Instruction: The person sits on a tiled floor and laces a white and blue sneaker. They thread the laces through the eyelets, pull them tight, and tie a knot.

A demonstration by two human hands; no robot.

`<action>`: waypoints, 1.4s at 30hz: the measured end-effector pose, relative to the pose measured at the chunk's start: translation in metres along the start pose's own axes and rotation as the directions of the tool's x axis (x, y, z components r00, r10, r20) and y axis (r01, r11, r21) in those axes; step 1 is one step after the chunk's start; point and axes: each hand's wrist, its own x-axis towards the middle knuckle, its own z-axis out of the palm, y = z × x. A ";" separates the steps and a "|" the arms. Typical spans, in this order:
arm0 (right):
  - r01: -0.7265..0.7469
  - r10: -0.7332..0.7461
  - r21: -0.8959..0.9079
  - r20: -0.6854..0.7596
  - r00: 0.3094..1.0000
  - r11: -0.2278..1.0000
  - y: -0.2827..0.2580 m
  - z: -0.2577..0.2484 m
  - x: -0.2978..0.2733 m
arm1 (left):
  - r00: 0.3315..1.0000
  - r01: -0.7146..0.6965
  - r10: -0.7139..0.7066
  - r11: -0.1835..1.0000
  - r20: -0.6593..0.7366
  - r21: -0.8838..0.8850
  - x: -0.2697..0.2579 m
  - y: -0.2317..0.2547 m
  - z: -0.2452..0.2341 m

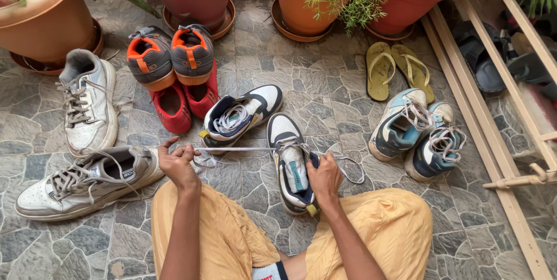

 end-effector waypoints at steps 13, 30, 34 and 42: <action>0.112 -0.142 0.185 0.160 0.977 0.976 -0.026 -0.039 0.008 | 0.669 -0.743 0.353 0.344 0.654 0.574 -0.051 0.047 0.074; 0.335 -0.309 -0.009 0.366 0.878 0.942 -0.045 0.011 0.063 | 0.788 -0.268 -0.300 0.621 0.538 0.737 -0.063 -0.115 0.117; 0.329 -0.285 -0.092 0.320 0.903 0.940 -0.039 0.020 0.053 | 0.817 -0.066 -0.379 0.687 0.435 0.724 -0.071 -0.107 0.115; 0.323 -0.313 0.057 0.450 0.836 0.945 -0.022 0.040 0.081 | 0.727 -0.539 -0.029 0.595 0.686 0.596 -0.079 -0.126 0.107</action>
